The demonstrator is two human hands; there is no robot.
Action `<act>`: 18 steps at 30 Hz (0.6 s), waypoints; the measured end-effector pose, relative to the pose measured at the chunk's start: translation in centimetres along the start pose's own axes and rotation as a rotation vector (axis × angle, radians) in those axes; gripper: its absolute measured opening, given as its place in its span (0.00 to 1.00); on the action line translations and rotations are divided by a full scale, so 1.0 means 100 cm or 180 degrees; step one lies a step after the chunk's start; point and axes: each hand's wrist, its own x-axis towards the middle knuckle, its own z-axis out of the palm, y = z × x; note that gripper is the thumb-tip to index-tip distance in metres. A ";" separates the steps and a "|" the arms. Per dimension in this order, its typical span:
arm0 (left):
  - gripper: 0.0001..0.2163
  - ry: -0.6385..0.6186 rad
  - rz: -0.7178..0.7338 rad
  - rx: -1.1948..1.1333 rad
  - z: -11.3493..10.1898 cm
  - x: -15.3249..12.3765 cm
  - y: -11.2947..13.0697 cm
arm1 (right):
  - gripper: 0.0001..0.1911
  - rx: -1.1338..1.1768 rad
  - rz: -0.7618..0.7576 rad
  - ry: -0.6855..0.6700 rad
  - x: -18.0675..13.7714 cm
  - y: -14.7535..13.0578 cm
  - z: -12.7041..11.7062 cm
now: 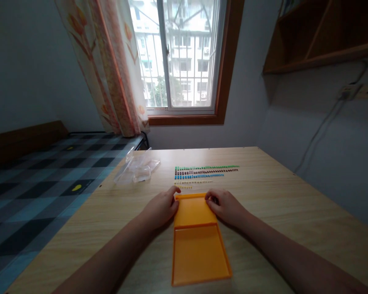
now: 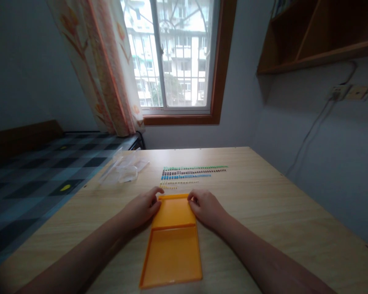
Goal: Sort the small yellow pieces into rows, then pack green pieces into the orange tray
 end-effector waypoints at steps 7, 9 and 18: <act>0.11 0.0364 0.0072 -0.0131 0.006 0.007 0.000 | 0.07 -0.0064 -0.0059 0.0198 0.008 0.006 0.001; 0.10 0.0634 0.0081 -0.0242 0.006 0.012 -0.006 | 0.07 -0.0062 -0.0060 0.0227 0.008 0.007 0.002; 0.14 0.1403 -0.0081 0.0129 0.002 0.050 -0.047 | 0.09 -0.0250 -0.0060 0.0308 0.008 0.006 0.004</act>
